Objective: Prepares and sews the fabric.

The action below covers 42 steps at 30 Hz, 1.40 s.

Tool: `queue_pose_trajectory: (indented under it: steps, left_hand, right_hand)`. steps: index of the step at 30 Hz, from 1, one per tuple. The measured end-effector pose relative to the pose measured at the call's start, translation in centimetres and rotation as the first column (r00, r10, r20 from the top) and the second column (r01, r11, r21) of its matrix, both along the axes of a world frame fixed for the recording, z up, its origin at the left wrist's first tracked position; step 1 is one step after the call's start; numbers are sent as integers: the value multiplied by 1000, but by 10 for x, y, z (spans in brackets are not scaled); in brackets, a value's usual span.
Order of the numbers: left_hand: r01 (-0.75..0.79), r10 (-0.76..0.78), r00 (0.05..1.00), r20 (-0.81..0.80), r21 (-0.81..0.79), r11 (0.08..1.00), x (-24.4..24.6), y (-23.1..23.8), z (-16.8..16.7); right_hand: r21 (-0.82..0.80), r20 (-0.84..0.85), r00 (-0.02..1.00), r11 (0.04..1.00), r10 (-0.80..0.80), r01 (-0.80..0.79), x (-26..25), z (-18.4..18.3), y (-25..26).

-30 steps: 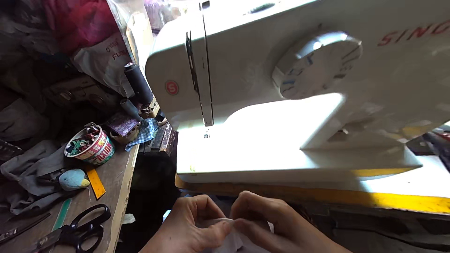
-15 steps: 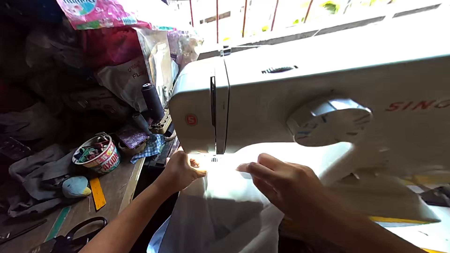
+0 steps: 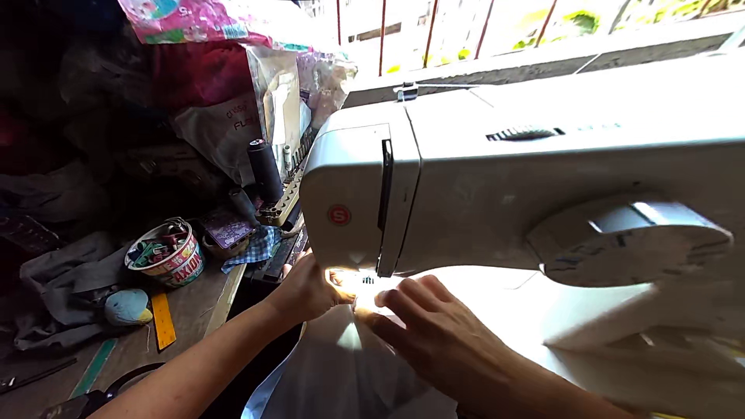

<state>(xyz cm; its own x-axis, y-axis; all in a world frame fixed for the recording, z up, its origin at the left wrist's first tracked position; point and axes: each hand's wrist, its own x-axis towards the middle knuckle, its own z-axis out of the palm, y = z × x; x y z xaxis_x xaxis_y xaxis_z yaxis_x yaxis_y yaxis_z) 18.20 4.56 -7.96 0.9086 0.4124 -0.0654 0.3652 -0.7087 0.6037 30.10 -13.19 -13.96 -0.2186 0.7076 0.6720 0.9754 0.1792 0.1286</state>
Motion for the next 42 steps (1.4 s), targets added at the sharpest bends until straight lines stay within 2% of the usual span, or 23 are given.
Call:
queue_pose_trajectory:
  steps: [3, 7, 11, 14, 18, 21, 26, 32, 38, 40, 42]
  left_hand:
    - [12, -12, 1000, 9, -5, 1000, 1, 1, 1]
    - [16, -10, 989, 150, -36, 999, 4, 2, -12]
    - [16, -17, 959, 281, 6, 1000, 4, 3, -23]
    - [-21, 10, 964, 264, 39, 999, 1, 2, -26]
    - [-104, 97, 985, 143, 41, 994, 0, -8, -20]
    - [-174, 169, 977, 133, 25, 984, 0, -14, -19]
    - [-213, 182, 939, 293, 77, 974, -1, -15, -38]
    - [-226, 190, 928, 320, 79, 971, -3, -16, -42]
    - [-217, 88, 890, 447, 248, 944, -17, -12, -51]
    - [-219, 113, 898, 425, 210, 953, -34, -8, -45]
    - [-220, 200, 934, 296, 36, 975, -52, -1, -39]
  right_hand:
    - [-14, -6, 1000, 1000, -8, 8, 4, -2, 2]
    - [-1, 5, 994, 994, -111, 111, 8, -4, -1]
    - [-4, 16, 978, 978, -210, 210, 12, -2, -5]
    - [-3, 11, 980, 980, -199, 199, 14, -2, -6]
    - [-7, 3, 981, 981, -196, 196, 14, -3, -5]
    - [-38, -14, 977, 977, -211, 210, 13, -1, -6]
    - [-102, -51, 965, 963, -255, 249, 9, 3, -8]
    - [-74, -18, 965, 963, -261, 259, 10, 3, -7]
    - [-65, 12, 965, 963, -262, 263, 7, 8, -4]
    - [-68, 22, 963, 960, -270, 271, 7, 8, -5]
    - [-58, 28, 962, 960, -272, 273, 8, 7, -6]
